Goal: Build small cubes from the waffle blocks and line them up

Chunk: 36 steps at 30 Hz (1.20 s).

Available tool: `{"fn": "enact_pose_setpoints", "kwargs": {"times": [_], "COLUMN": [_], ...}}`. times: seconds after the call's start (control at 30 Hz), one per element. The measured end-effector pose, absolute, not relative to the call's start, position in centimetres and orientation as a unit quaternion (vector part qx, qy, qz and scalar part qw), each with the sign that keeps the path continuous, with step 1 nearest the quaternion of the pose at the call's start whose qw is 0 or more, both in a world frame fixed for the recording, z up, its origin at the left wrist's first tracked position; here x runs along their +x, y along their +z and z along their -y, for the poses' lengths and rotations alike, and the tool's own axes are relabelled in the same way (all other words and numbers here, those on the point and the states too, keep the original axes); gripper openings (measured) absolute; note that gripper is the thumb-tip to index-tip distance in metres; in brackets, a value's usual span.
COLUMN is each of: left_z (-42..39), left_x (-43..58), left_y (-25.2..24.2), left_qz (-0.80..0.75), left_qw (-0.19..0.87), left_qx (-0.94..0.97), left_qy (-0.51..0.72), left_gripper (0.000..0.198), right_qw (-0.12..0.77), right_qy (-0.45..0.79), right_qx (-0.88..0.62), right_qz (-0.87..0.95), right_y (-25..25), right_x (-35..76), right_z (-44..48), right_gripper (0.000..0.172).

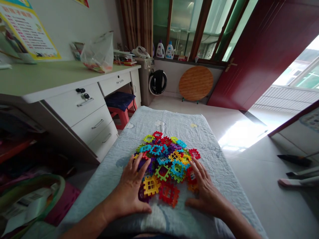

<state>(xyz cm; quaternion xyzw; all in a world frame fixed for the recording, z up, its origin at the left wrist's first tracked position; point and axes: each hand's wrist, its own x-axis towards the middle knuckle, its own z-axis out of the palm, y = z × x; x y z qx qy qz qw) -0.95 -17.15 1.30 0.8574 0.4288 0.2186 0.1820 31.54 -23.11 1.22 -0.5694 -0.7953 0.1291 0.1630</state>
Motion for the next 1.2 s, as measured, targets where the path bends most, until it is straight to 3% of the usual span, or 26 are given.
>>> {"fn": "enact_pose_setpoints", "kwargs": {"times": [0.2, 0.37, 0.5, 0.67, 0.83, 0.93, 1.07, 1.2], "left_z": [17.4, 16.0, 15.1, 13.9, 9.6, 5.6, 2.4, 2.4], "left_x": [1.9, 2.0, 1.4, 0.0, 0.0, 0.5, 0.3, -0.7], "left_y": [1.1, 1.5, 0.6, 1.9, 6.5, 6.3, 2.7, 0.5], "left_qz": [-0.453, -0.453, -0.469, -0.459, -0.452, -0.439, -0.496, -0.497], "left_qw": [0.126, 0.110, 0.117, 0.191, 0.328, 0.439, 0.403, 0.413], "left_qx": [0.845, 0.843, 0.831, 0.823, 0.748, 0.656, 0.609, 0.621], "left_qy": [0.255, 0.269, 0.275, 0.273, 0.359, 0.429, 0.470, 0.444], "left_gripper": [0.127, 0.102, 0.096, 0.096, 0.054, 0.049, 0.045, 0.039], "right_qw": [0.168, 0.198, 0.195, 0.149, 0.135, 0.169, 0.199, 0.220], "right_qy": [0.104, 0.083, 0.065, 0.049, 0.084, 0.107, 0.110, 0.098], "right_qx": [-0.554, -0.554, -0.571, -0.594, -0.559, -0.526, -0.541, -0.537], "right_qz": [0.809, 0.804, 0.795, 0.789, 0.814, 0.827, 0.810, 0.808], "right_y": [1.8, 2.2, 2.0, 4.2, 8.7, 9.6, 8.2, 6.1], "right_x": [28.0, 27.4, 27.3, 27.1, 27.2, 26.8, 26.0, 25.4], "right_z": [21.7, 20.8, 20.5, 20.7, 17.3, 13.4, 10.2, 10.2], "right_gripper": [0.118, 0.097, 0.086, 0.070, 0.052, 0.039, 0.020, 0.017]}}
